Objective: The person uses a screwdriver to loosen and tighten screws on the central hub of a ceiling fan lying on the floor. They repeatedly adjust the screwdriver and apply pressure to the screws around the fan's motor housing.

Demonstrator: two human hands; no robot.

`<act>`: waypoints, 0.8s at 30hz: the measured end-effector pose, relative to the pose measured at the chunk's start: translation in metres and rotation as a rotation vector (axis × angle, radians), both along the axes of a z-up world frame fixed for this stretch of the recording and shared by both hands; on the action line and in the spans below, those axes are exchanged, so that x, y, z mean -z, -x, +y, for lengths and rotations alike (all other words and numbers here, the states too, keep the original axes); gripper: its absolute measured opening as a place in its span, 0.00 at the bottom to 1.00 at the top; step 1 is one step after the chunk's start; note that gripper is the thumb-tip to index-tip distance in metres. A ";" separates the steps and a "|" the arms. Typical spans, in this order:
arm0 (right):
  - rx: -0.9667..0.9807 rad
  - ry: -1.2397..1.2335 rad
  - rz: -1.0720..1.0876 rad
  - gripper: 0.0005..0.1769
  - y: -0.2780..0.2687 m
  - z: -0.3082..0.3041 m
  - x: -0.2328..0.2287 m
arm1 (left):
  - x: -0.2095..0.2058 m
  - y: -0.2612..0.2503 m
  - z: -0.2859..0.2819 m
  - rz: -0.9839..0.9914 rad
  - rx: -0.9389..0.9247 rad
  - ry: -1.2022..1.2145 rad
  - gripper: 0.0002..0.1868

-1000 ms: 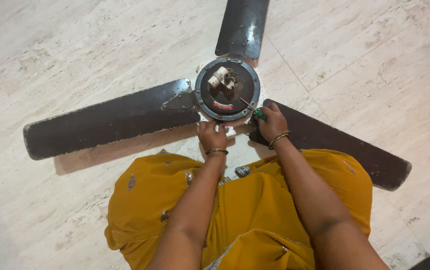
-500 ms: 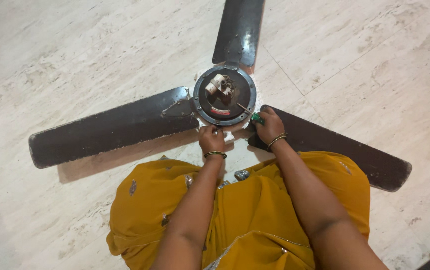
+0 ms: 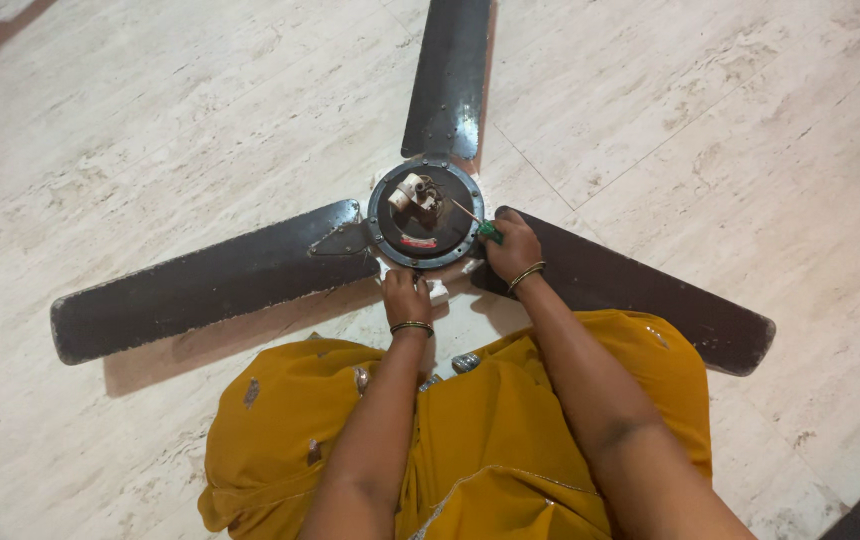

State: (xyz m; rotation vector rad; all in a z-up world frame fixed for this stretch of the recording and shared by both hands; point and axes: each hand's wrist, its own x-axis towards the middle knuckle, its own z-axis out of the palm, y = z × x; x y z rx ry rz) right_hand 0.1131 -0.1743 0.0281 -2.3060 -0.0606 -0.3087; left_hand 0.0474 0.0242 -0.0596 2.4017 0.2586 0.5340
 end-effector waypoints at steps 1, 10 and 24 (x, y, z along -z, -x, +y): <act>0.006 0.006 0.002 0.07 -0.004 0.006 0.000 | -0.002 -0.002 0.000 0.009 0.000 0.000 0.09; -0.010 -0.038 -0.086 0.11 -0.019 0.002 0.036 | -0.012 0.000 -0.004 0.076 -0.038 -0.038 0.11; -0.283 -0.506 0.396 0.09 -0.003 -0.015 0.041 | 0.002 -0.008 -0.025 0.411 0.380 0.863 0.17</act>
